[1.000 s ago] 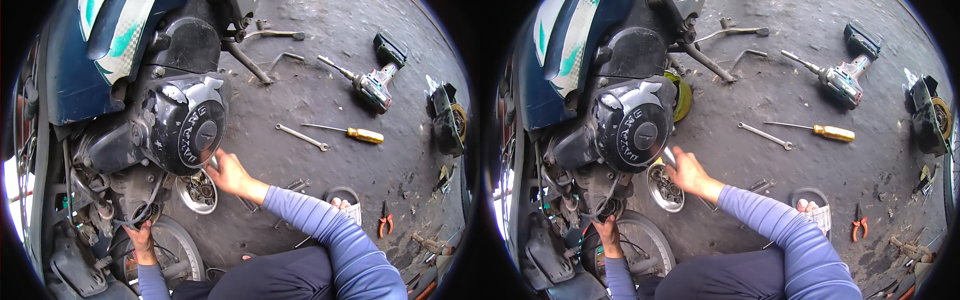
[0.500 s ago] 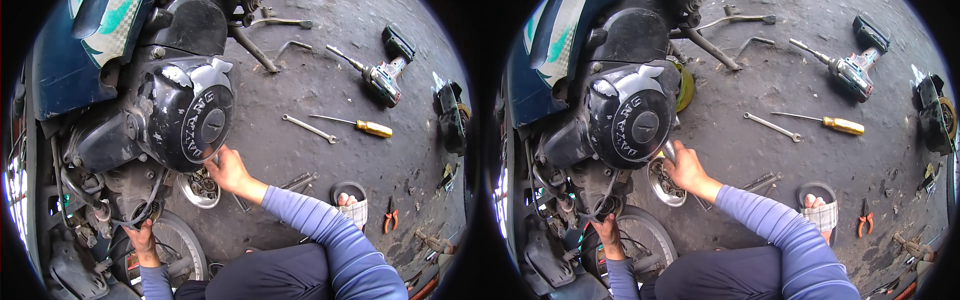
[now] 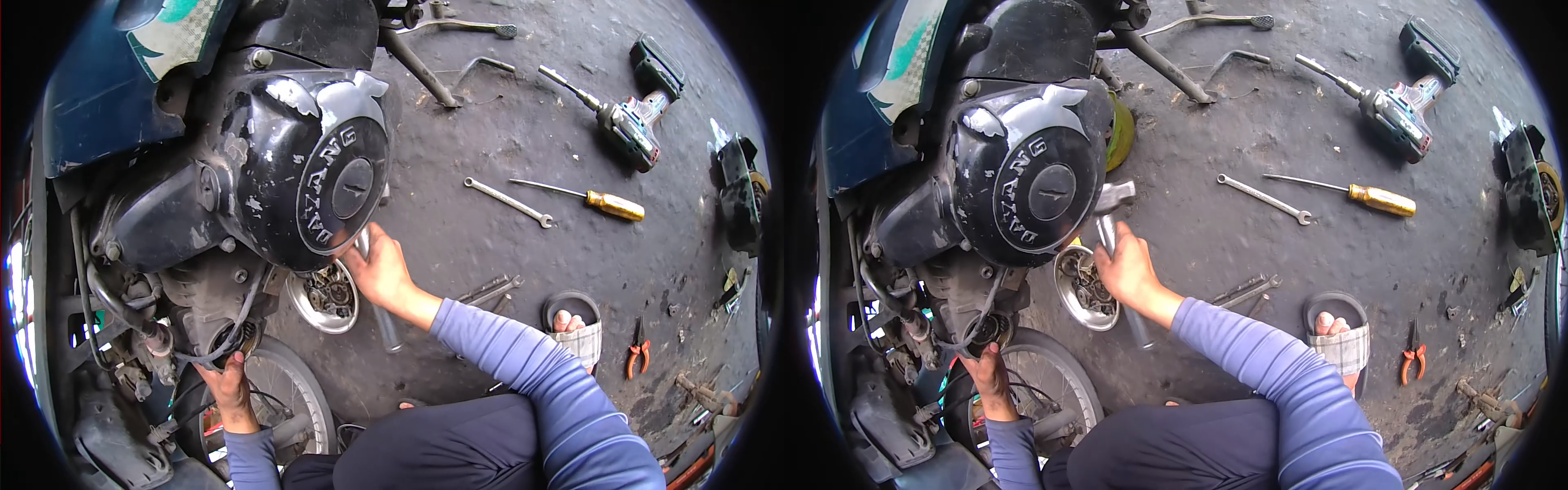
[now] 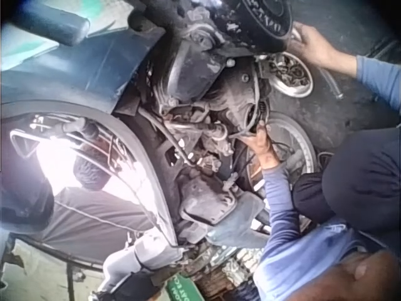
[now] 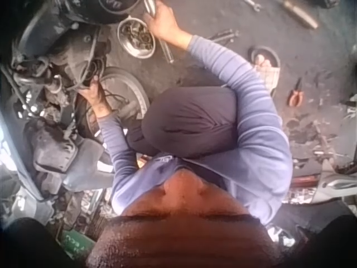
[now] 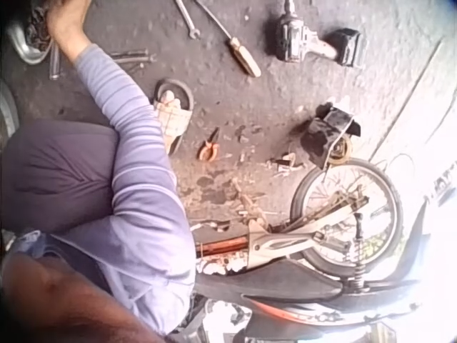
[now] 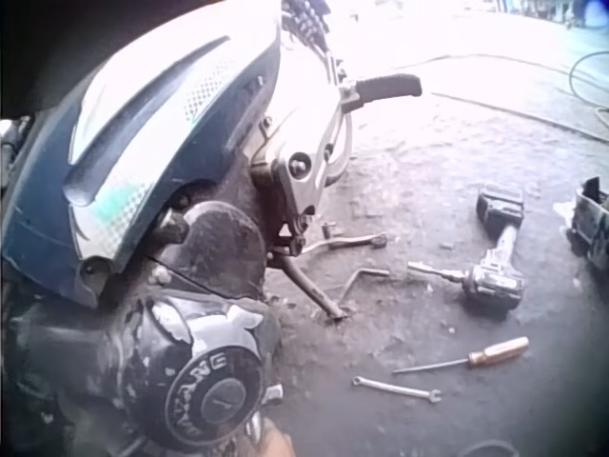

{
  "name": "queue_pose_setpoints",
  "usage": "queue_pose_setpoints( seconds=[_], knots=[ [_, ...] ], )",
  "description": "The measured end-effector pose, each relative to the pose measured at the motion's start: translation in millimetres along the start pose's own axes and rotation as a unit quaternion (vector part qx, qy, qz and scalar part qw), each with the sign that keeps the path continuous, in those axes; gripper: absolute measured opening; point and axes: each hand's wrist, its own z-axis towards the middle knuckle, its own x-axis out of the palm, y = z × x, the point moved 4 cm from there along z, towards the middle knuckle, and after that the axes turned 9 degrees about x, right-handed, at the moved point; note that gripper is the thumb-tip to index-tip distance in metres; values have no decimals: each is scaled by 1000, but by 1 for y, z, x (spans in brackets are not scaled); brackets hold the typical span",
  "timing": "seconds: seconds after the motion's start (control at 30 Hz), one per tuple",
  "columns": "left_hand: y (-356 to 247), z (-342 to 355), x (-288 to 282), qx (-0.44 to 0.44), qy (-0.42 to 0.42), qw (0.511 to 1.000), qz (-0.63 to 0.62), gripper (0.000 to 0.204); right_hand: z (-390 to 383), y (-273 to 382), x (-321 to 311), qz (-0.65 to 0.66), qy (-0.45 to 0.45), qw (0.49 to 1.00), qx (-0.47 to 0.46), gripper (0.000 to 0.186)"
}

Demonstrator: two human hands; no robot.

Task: Repair a motorcycle engine using various tools.

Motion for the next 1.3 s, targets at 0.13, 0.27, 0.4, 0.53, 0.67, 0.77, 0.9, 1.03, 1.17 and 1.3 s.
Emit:
queue_pose_setpoints(
  seconds=[0.13, 0.27, 0.4, 0.53, 0.67, 0.77, 0.9, 1.03, 1.17, 1.3],
  knots=[
    [0, -2, 1, 18, 9, 1000, 1, 82, -10, 17, 7, -58, 40, 995, -77, 26],
    [3, -2, -4, 10, 0, 1000, -1, 81, 8, 2, 1, 46, -14, 998, 35, 27],
    [2, -3, -6, 14, -9, 1000, 13, 82, -10, 11, 10, -32, 21, 998, -52, 25],
    [3, -3, -5, 16, -12, 1000, -7, 85, -1, 9, 4, -2, 9, 1000, -3, 24],
    [8, -5, -14, 17, -7, 1000, -13, 86, 1, 6, 6, -25, 7, 1000, -17, 25],
    [7, -5, -6, 19, -12, 1000, -16, 86, -1, 10, 8, 24, 1, 999, 34, 27],
    [12, -3, -13, 47, -26, 998, 29, 85, -21, 19, -10, -64, 47, 996, 39, 25],
    [22, -15, 12, 42, -35, 999, -4, 77, -27, 11, -82, -168, -20, 984, 57, 31],
    [65, -75, 77, -212, 142, 967, -13, 45, -69, 67, -163, -193, -77, 977, 57, 25],
    [58, -95, 199, 215, 347, 885, 224, 22, -99, 103, -241, -96, -140, 974, 152, 12]
  ],
)
